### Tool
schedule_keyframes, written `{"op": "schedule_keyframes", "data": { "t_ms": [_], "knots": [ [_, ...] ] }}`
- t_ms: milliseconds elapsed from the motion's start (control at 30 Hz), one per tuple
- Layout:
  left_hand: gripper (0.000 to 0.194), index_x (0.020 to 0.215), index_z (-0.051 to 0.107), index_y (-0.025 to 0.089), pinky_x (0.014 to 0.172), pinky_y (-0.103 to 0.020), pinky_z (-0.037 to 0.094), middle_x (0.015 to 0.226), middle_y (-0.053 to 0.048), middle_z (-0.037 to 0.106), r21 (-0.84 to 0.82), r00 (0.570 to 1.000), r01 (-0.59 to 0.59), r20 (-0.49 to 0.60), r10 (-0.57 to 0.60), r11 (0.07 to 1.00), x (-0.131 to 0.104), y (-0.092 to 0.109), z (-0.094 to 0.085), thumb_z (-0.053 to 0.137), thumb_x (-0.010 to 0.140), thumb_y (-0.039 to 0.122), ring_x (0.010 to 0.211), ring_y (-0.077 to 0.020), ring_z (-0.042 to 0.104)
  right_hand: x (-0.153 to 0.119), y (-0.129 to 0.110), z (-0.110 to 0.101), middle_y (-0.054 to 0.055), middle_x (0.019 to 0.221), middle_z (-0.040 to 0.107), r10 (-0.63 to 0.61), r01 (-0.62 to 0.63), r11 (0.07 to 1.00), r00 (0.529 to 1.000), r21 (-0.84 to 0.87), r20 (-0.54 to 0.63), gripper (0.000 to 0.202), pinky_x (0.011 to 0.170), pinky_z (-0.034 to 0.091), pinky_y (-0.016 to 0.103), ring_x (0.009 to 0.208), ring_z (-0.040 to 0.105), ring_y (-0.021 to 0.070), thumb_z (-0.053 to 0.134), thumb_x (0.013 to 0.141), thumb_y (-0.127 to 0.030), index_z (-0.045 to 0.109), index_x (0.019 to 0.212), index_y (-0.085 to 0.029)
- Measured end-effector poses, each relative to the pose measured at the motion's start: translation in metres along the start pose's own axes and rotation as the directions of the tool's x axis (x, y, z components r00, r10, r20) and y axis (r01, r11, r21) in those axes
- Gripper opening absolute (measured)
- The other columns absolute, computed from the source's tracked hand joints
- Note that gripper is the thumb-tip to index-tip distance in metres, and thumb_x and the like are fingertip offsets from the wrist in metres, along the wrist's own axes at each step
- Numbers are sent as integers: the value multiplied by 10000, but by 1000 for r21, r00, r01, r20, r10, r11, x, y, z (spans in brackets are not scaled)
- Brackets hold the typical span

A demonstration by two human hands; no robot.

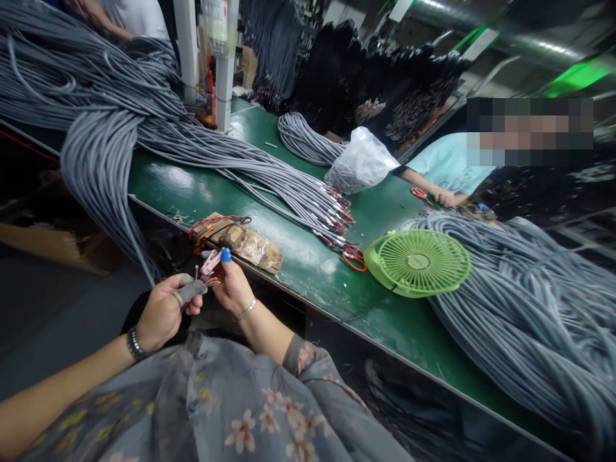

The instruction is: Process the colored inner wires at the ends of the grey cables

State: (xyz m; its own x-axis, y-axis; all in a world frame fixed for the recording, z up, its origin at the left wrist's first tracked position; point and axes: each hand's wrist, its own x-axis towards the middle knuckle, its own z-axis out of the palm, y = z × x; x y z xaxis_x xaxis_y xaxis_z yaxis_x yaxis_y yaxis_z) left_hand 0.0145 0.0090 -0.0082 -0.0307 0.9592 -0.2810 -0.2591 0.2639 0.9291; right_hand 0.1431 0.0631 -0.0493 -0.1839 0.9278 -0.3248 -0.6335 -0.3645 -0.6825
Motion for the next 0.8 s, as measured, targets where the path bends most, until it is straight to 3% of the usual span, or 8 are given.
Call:
{"op": "schedule_keyframes", "data": {
  "t_ms": [133, 267, 467, 667, 800],
  "knots": [
    [309, 590, 689, 227, 436, -229, 460, 494, 1, 680, -13, 1000, 4, -21, -4, 1000, -6, 2, -3, 952, 505, 364, 422, -132, 584, -5, -4, -7, 29, 759, 722, 103, -104, 995, 993, 2, 50, 605, 672, 584, 296, 669, 640, 182, 717, 1023, -793, 725, 845, -215],
    [309, 562, 689, 245, 421, -234, 479, 486, 3, 679, 4, 998, -48, -45, 49, 999, -13, 3, -3, 958, 501, 384, 419, -140, 594, -9, -11, -10, 34, 768, 717, 170, -169, 985, 980, -18, 105, 617, 661, 591, 276, 642, 619, 158, 647, 1081, -763, 710, 830, -203],
    [271, 573, 731, 258, 442, -244, 539, 510, -1, 714, 82, 984, -154, -80, 160, 985, -11, 2, -6, 960, 525, 394, 436, -157, 637, -10, -9, -7, -11, 723, 679, 56, -50, 995, 995, -81, 82, 430, 625, 555, 235, 615, 566, 123, 838, 1027, -566, 728, 834, -198],
    [289, 616, 745, 258, 471, -265, 581, 543, -7, 736, 142, 976, -207, -35, 214, 968, -2, -5, -10, 969, 601, 439, 467, -173, 656, -5, -6, -7, 1, 745, 711, 71, -65, 996, 993, -67, 92, 523, 622, 575, 250, 648, 608, 144, 817, 1000, -712, 732, 882, -209],
    [300, 611, 738, 259, 481, -270, 599, 545, 2, 732, 168, 976, -206, -37, 216, 964, 1, -7, -10, 954, 599, 467, 468, -171, 658, 0, -5, -6, 1, 748, 719, 85, -84, 996, 992, -20, 89, 533, 679, 606, 280, 695, 639, 161, 836, 980, -728, 741, 879, -213]
  ]
}}
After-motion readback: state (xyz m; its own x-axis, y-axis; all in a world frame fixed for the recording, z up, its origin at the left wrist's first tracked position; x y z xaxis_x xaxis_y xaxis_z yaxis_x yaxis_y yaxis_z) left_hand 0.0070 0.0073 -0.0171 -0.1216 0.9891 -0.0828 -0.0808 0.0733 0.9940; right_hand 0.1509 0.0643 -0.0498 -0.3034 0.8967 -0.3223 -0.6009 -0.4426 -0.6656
